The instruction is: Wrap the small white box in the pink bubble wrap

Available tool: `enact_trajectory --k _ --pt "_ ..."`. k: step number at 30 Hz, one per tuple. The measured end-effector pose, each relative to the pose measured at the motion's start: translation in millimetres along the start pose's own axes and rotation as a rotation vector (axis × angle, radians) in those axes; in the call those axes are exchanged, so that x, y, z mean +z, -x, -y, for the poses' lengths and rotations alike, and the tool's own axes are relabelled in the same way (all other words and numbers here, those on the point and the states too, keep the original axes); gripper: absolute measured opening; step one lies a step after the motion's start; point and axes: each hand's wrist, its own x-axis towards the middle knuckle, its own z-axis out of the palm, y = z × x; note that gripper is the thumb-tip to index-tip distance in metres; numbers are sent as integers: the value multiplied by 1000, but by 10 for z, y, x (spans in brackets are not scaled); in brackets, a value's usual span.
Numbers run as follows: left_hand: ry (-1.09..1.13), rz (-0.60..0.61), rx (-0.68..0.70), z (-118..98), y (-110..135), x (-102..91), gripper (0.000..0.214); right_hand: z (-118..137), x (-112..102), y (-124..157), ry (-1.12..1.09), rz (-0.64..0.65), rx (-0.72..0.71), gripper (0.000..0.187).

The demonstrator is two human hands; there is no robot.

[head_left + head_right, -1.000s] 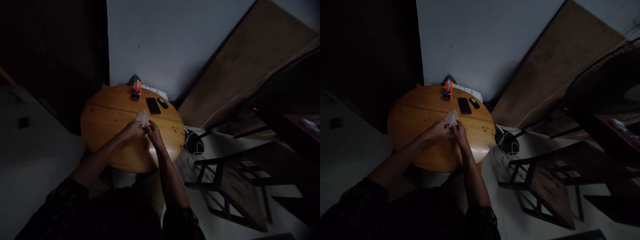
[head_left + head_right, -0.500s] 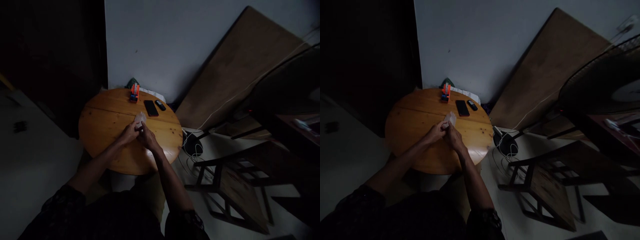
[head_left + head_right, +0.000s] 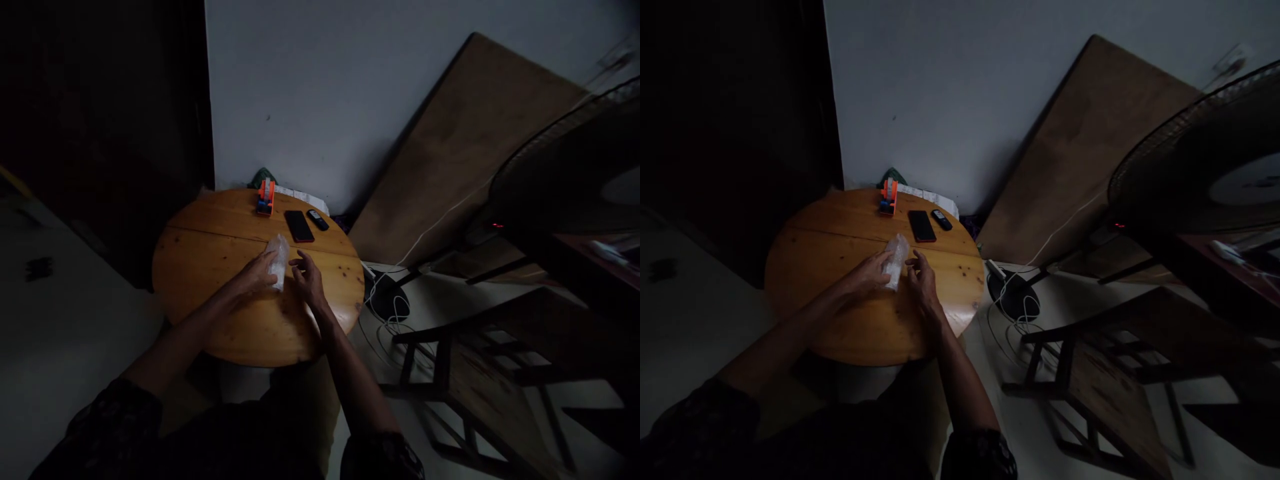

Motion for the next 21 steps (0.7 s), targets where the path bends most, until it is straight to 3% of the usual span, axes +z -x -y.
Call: enact_trajectory --k 5,9,14,18,21 --pt "32 182 -67 63 -132 -22 78 87 -93 -323 217 115 -167 58" --pt "56 167 -80 38 -114 -13 83 190 -161 -670 394 313 -363 68" --pt "20 146 -58 -70 -9 -37 76 203 -7 -944 574 509 -438 73" --pt "-50 117 -98 -148 65 -53 82 33 96 -939 573 419 -457 76" --pt "-44 124 -131 -169 88 -47 82 -113 -23 -906 425 236 -367 64"
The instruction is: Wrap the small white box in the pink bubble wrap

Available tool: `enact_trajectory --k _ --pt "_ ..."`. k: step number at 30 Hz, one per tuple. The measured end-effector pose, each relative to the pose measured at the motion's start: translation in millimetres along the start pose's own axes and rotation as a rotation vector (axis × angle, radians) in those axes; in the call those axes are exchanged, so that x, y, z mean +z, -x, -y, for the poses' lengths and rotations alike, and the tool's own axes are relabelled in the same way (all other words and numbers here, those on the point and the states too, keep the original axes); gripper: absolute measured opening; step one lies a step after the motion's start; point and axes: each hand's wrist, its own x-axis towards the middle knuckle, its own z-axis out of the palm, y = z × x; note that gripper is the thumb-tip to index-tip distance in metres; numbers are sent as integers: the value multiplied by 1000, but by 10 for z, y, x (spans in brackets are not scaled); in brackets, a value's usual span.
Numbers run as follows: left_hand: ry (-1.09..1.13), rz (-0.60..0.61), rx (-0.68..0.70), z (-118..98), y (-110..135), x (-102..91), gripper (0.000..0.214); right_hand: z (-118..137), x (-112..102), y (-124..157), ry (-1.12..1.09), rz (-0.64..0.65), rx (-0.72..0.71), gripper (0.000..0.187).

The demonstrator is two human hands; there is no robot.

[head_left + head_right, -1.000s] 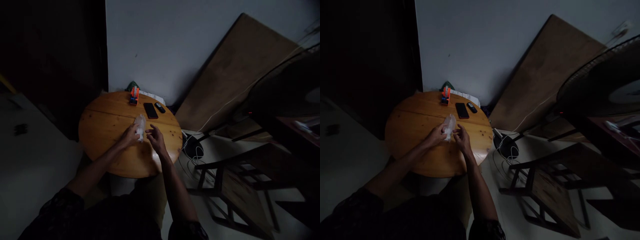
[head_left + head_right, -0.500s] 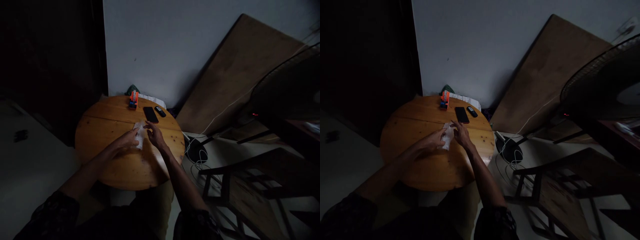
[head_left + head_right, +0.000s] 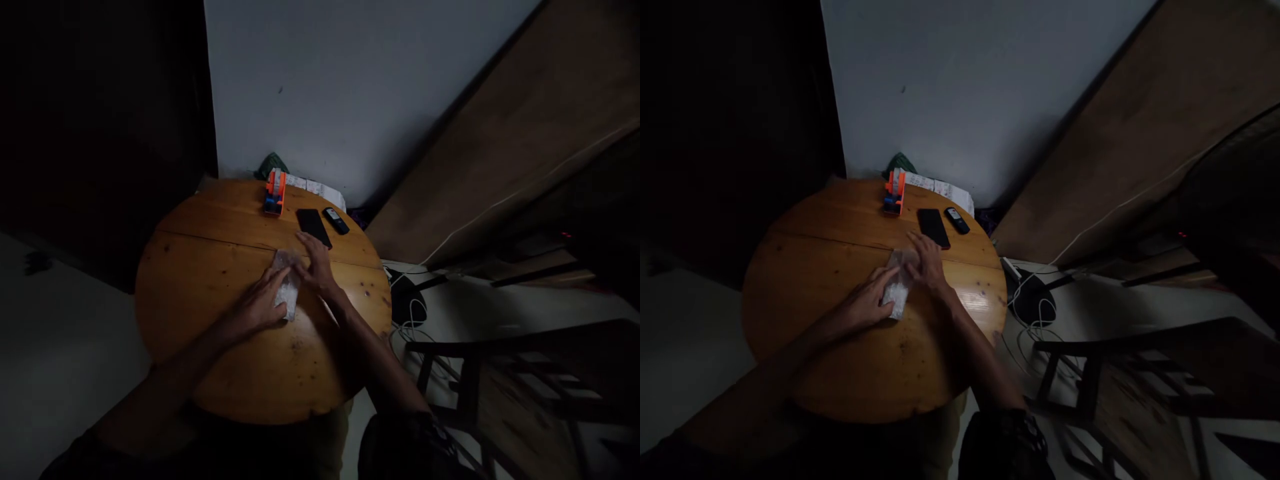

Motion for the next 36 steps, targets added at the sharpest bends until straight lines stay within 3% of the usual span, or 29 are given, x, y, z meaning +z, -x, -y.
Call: enact_trajectory --k 3,6,9,12,15,18,21,24,27,31,33,36 --pt "14 13 -4 14 -15 9 83 -99 -185 32 -103 -48 75 49" --pt "48 24 0 39 -44 11 87 -56 -334 -86 -53 152 -79 57" --pt "88 46 -33 58 -58 13 91 68 -343 -278 72 413 -240 68" --pt "111 45 -63 77 -55 30 91 159 -324 -430 170 562 -289 51" --pt "120 27 -52 104 -46 73 88 202 -359 -509 233 552 -324 33" --pt "115 -27 -18 120 -22 141 87 220 -338 -567 275 538 -372 32" --pt "74 -125 86 113 18 187 83 198 -181 -625 304 595 -403 31" --pt "-19 -116 205 102 43 168 65 120 -22 -612 272 623 -429 30" --pt "-63 -42 247 109 37 120 48 -27 -30 -459 192 457 -329 38" --pt "-38 -55 259 122 30 100 47 -285 -186 -168 -10 105 101 42" --pt "-29 -63 263 118 36 102 46 -370 -198 -88 -113 118 303 39" --pt "-25 -62 261 111 43 103 46 -372 -105 -120 -161 245 444 42"
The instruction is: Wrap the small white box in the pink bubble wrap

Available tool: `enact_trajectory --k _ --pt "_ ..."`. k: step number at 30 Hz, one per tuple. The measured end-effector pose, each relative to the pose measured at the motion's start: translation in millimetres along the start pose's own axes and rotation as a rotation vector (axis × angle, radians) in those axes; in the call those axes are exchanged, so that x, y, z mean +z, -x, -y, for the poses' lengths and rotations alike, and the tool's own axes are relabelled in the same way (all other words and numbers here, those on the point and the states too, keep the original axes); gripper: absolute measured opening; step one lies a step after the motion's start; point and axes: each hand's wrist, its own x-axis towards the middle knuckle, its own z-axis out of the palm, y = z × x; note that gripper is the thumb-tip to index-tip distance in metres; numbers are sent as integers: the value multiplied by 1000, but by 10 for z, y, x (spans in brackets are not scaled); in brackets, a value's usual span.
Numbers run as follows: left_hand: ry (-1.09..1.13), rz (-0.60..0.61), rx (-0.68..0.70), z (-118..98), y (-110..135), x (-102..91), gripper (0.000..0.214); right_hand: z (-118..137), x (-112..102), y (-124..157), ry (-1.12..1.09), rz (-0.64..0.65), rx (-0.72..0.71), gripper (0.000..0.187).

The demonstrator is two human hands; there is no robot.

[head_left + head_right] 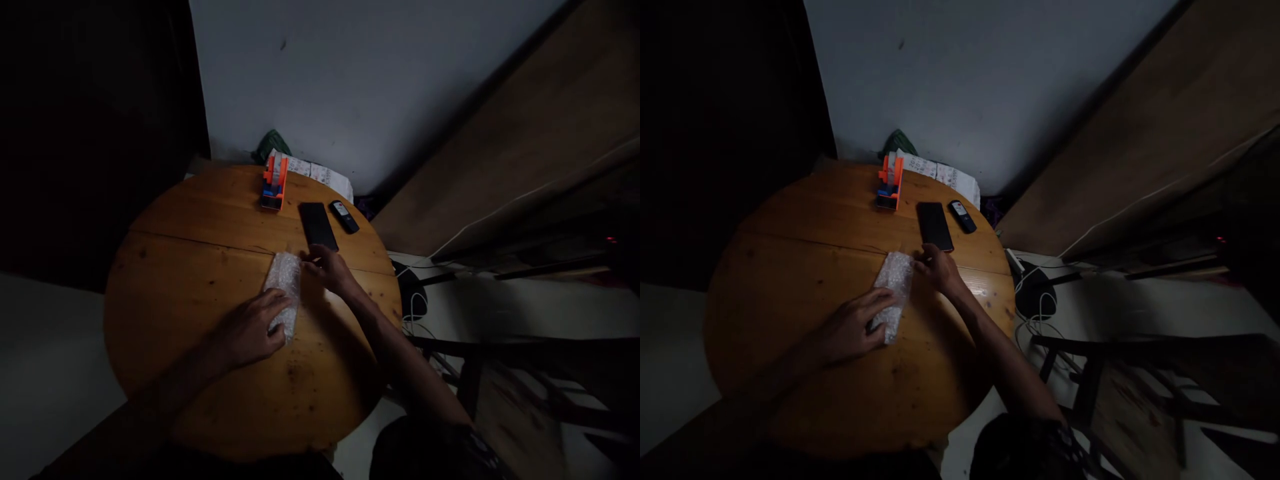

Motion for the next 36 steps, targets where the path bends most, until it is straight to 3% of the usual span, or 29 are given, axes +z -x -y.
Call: enact_trajectory --k 4,7,14,17,20,23,27,36 --pt "0 -11 0 12 -2 8 48 186 122 -147 89 56 47 47" --pt "1 -19 5 27 -2 20 48 263 139 -235 125 103 65 38" --pt "11 -8 -4 27 -6 21 46 238 118 -360 -69 141 88 23" --pt "14 2 -12 18 -7 18 45 241 103 -347 -197 147 85 32" --pt "-3 8 -43 6 -9 14 44 225 28 -248 -276 47 82 44" --pt "-14 19 -42 -4 -14 3 40 203 -64 -78 -329 -11 195 52" --pt "-13 18 -36 8 -24 -2 38 247 -49 69 -443 66 340 38" --pt "32 27 -57 50 -53 -10 48 438 138 -130 -435 168 333 42"
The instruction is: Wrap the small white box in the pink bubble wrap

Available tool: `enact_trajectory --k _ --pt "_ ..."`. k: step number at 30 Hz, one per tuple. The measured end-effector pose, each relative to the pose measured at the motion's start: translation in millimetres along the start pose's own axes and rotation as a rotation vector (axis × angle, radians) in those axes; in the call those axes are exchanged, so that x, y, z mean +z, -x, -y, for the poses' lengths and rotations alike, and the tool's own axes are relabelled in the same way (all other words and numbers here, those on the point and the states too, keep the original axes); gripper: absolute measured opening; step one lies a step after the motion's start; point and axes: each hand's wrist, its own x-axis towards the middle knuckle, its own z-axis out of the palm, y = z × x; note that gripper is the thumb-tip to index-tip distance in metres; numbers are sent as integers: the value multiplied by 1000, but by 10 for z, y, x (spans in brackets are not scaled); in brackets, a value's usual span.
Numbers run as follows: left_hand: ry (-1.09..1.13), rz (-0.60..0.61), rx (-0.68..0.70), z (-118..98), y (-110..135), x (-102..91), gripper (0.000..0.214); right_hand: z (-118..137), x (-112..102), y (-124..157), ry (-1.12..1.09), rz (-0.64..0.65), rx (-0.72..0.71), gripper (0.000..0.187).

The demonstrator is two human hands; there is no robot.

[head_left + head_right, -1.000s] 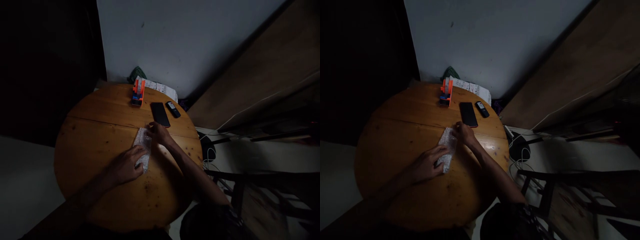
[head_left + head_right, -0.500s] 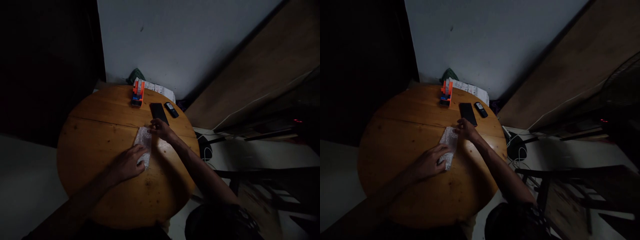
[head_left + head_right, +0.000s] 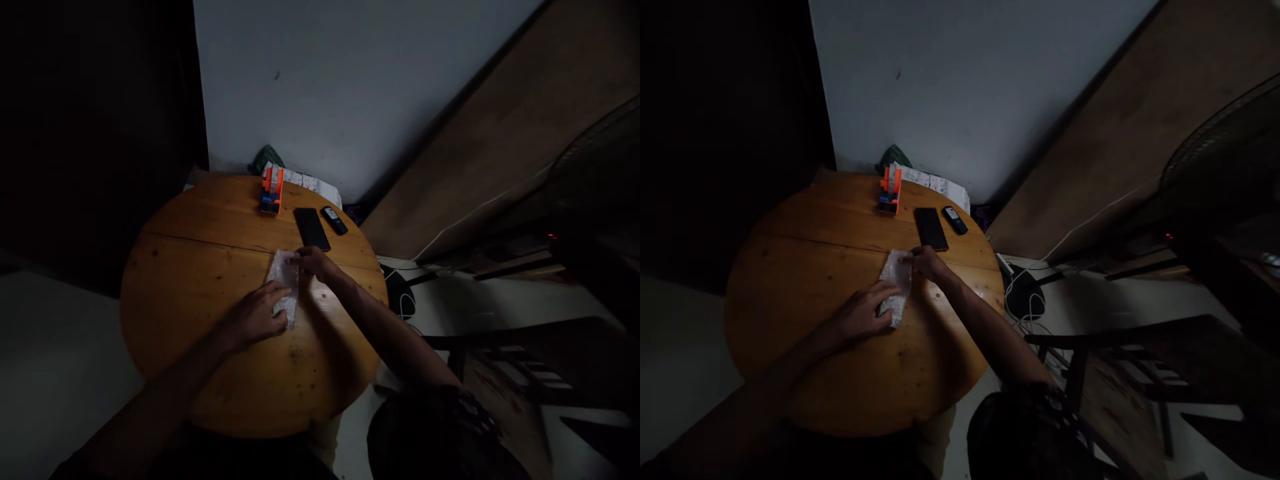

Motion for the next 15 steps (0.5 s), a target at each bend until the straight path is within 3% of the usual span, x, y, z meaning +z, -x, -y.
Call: enact_trajectory --k 3,6,11,15 --pt "-3 -3 -49 -9 -7 -32 54 8 51 2 -120 -20 -121 41" --pt "-33 22 -86 -29 -11 -52 48 0 79 82 -166 -57 -279 38" --pt "-135 27 -132 -124 17 -58 38 -4 107 395 12 -164 -543 23" --pt "-269 -25 -213 -230 85 -63 25 -7 169 705 167 -155 -583 11"
